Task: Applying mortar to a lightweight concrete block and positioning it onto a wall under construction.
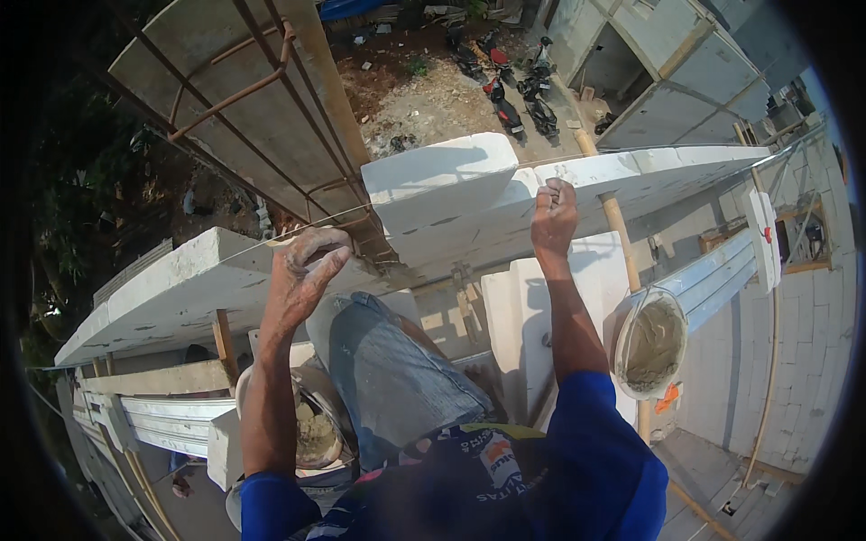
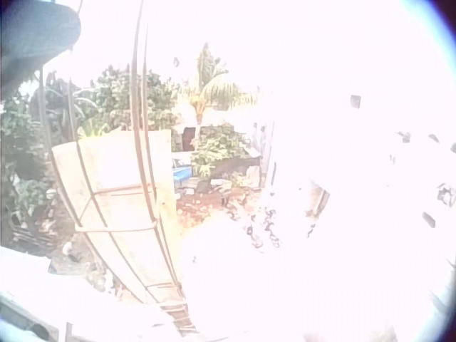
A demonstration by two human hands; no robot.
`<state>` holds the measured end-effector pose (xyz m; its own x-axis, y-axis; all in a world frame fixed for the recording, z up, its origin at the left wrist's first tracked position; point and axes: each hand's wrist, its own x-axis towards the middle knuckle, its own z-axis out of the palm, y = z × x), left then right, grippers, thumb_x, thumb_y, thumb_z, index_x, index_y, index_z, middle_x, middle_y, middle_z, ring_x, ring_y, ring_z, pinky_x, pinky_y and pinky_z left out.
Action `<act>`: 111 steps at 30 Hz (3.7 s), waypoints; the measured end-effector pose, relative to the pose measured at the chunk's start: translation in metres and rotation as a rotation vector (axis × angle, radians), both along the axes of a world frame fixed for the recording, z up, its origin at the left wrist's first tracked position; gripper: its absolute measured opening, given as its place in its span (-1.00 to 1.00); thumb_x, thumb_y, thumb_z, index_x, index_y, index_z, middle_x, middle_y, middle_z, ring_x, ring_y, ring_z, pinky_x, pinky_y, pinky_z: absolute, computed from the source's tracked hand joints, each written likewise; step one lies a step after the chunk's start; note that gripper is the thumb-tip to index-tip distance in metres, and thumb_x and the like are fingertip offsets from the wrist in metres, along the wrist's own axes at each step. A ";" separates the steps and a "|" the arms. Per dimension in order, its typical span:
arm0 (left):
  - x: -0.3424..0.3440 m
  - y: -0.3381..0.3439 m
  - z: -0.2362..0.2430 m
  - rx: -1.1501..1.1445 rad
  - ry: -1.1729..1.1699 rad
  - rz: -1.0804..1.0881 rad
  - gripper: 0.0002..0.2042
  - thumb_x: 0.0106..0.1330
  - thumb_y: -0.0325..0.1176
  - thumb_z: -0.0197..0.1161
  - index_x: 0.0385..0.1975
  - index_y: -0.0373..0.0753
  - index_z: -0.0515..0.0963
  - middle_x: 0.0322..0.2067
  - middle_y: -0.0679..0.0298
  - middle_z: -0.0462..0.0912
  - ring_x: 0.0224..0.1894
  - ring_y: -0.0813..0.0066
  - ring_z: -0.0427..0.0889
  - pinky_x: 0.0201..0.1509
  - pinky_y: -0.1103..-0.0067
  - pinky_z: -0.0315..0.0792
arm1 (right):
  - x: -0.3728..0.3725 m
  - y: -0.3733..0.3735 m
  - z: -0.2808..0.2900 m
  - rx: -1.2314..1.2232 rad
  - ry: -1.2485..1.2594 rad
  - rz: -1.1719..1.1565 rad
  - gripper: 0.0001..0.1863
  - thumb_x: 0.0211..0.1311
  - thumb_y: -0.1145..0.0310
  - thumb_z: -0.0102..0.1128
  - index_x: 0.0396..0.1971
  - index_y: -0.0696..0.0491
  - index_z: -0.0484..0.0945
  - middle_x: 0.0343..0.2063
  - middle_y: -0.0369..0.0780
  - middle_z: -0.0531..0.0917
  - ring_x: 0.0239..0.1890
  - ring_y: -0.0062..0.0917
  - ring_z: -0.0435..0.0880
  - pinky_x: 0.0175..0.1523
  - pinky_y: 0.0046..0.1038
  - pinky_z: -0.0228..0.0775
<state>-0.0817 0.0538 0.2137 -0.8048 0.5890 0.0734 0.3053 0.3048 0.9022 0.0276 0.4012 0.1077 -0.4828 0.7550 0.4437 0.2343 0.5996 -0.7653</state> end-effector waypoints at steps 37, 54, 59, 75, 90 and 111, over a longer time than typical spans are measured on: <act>-0.029 -0.039 -0.051 -0.125 0.308 0.491 -0.77 0.29 -0.28 0.19 -0.10 -0.16 0.50 -0.55 0.02 0.60 -0.47 0.07 0.61 -0.37 0.29 0.44 | -0.072 -0.098 0.049 0.909 -0.080 0.644 -0.75 -0.05 0.55 0.33 -0.29 0.08 0.62 -0.14 -0.15 0.58 0.02 -0.25 0.53 0.29 -0.11 0.13; -0.012 -0.101 -0.027 0.239 0.179 0.723 -0.75 0.34 -0.41 0.16 0.00 -0.23 0.51 -0.60 0.36 0.54 -0.56 0.72 0.43 -0.51 0.69 0.29 | -0.028 -0.075 0.062 0.765 -0.072 0.407 -0.80 -0.06 0.55 0.31 -0.34 0.13 0.58 -0.12 -0.13 0.57 0.03 -0.25 0.49 0.27 -0.10 0.11; -0.016 -0.097 -0.022 0.247 0.152 0.764 -0.73 0.35 -0.37 0.18 0.02 -0.23 0.50 -0.64 0.39 0.52 -0.60 0.76 0.35 -0.52 0.71 0.22 | -0.015 -0.063 0.055 0.728 -0.090 0.342 -0.78 0.01 0.54 0.27 -0.27 0.12 0.57 -0.11 -0.13 0.54 0.02 -0.23 0.48 0.25 -0.10 0.13; -0.014 -0.093 -0.018 0.228 0.279 0.718 -0.74 0.34 -0.38 0.21 0.00 -0.22 0.51 -0.53 0.31 0.60 -0.50 0.69 0.49 -0.44 0.70 0.38 | -0.002 -0.034 0.047 0.725 -0.018 0.241 -0.67 0.12 0.57 0.24 -0.09 0.07 0.46 -0.10 -0.10 0.55 0.00 -0.20 0.49 0.11 -0.22 0.31; -0.016 -0.094 0.013 0.149 0.331 0.814 -0.69 0.31 -0.28 0.25 0.00 -0.24 0.55 -0.45 0.32 0.59 -0.41 0.65 0.50 -0.24 0.64 0.38 | 0.012 -0.046 0.033 0.616 -0.108 0.264 -0.63 0.05 0.58 0.26 -0.09 0.11 0.47 -0.04 -0.12 0.45 0.09 -0.23 0.42 0.26 -0.07 0.12; 0.009 -0.060 -0.012 0.373 -0.031 0.361 -0.69 0.36 -0.28 0.16 -0.04 -0.38 0.51 -0.34 0.14 0.57 -0.34 0.47 0.50 -0.18 0.54 0.42 | 0.039 -0.125 0.028 0.344 -0.046 0.409 -0.71 0.04 0.51 0.24 -0.18 0.18 0.51 -0.11 -0.10 0.48 -0.03 -0.18 0.46 0.11 -0.16 0.29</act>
<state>-0.0724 -0.0065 0.2019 -0.9571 0.2119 0.1978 0.2111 0.0419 0.9766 0.0662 0.2765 0.1355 -0.7321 0.3155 0.6038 -0.0423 0.8636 -0.5025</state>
